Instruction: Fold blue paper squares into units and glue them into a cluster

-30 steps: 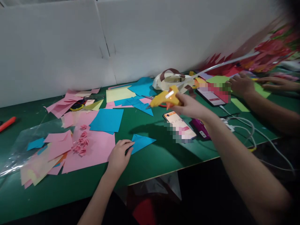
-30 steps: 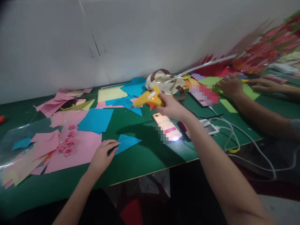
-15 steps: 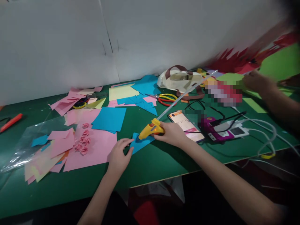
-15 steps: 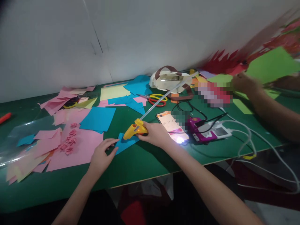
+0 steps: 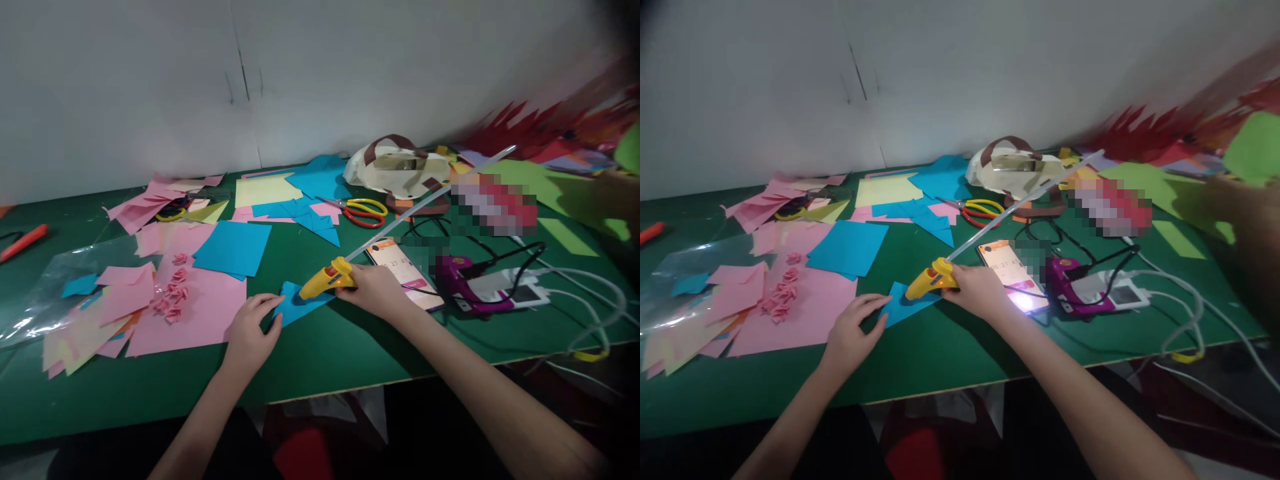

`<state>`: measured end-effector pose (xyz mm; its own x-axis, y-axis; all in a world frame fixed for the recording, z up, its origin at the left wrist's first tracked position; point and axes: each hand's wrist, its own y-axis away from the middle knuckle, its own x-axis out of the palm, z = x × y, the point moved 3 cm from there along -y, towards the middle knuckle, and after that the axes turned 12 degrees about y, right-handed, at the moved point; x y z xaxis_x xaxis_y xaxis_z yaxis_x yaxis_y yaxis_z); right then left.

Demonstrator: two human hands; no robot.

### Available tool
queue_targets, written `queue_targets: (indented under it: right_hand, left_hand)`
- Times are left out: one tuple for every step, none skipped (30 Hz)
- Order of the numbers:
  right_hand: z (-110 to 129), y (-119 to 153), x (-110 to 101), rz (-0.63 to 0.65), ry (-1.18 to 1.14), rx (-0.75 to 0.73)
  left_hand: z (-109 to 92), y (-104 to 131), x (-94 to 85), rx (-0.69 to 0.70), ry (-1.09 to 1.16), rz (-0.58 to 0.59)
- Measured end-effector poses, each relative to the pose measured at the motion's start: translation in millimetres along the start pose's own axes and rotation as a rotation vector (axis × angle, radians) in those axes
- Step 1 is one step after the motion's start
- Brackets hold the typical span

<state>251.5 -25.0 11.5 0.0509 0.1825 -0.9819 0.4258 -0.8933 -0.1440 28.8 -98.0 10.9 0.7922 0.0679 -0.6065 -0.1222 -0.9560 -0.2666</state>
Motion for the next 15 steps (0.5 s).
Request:
queue_targets:
  right_hand:
    - [-2.7, -0.4, -0.3, 0.005, 0.014, 0.007]
    - [-5.5, -0.6, -0.6, 0.008, 0.027, 0.015]
    - [-8.2, -0.5, -0.9, 0.01, 0.039, 0.025]
    - [-10.8, -0.2, -1.3, 0.012, 0.049, 0.035]
    - [-12.9, 0.3, -1.7, 0.012, 0.058, 0.043]
    - [-14.5, 1.0, -2.1, 0.013, 0.064, 0.048]
    - [-15.5, 1.8, -2.5, 0.014, 0.069, 0.051]
    - [-16.1, 2.7, -2.9, 0.016, 0.073, 0.052]
    - [-16.2, 3.5, -3.4, 0.018, 0.077, 0.052]
    - [-16.0, 4.4, -3.9, 0.022, 0.08, 0.051]
    - [-15.8, 5.2, -4.4, 0.025, 0.084, 0.052]
    - [-15.5, 6.0, -5.0, 0.028, 0.087, 0.051]
    - [-15.2, 6.8, -5.6, 0.031, 0.09, 0.051]
    - [-15.0, 7.6, -6.3, 0.033, 0.093, 0.05]
    - [-14.5, 8.4, -6.9, 0.036, 0.092, 0.042]
  left_hand:
    - [0.2, 0.0, 0.2, 0.001, 0.001, -0.002]
    - [0.5, 0.0, 0.4, 0.002, 0.001, -0.002]
    - [0.8, 0.0, 0.6, 0.002, 0.0, -0.002]
    - [1.1, 0.0, 0.8, 0.002, -0.002, -0.003]
    - [1.4, 0.0, 1.0, 0.001, -0.005, -0.004]
    - [1.8, 0.0, 1.1, 0.0, -0.01, -0.004]
    - [2.1, -0.1, 1.3, -0.002, -0.015, -0.004]
    - [2.5, -0.1, 1.5, -0.005, -0.02, -0.003]
    - [2.9, -0.2, 1.6, -0.007, -0.025, -0.003]
    - [3.2, -0.3, 1.7, -0.01, -0.028, -0.003]
    - [3.5, -0.3, 1.8, -0.012, -0.031, -0.002]
    - [3.8, -0.3, 1.8, -0.013, -0.033, -0.003]
    - [4.0, -0.3, 1.8, -0.013, -0.034, -0.003]
    - [4.1, -0.2, 1.8, -0.012, -0.035, -0.003]
    - [4.3, -0.1, 1.8, -0.011, -0.035, -0.003]
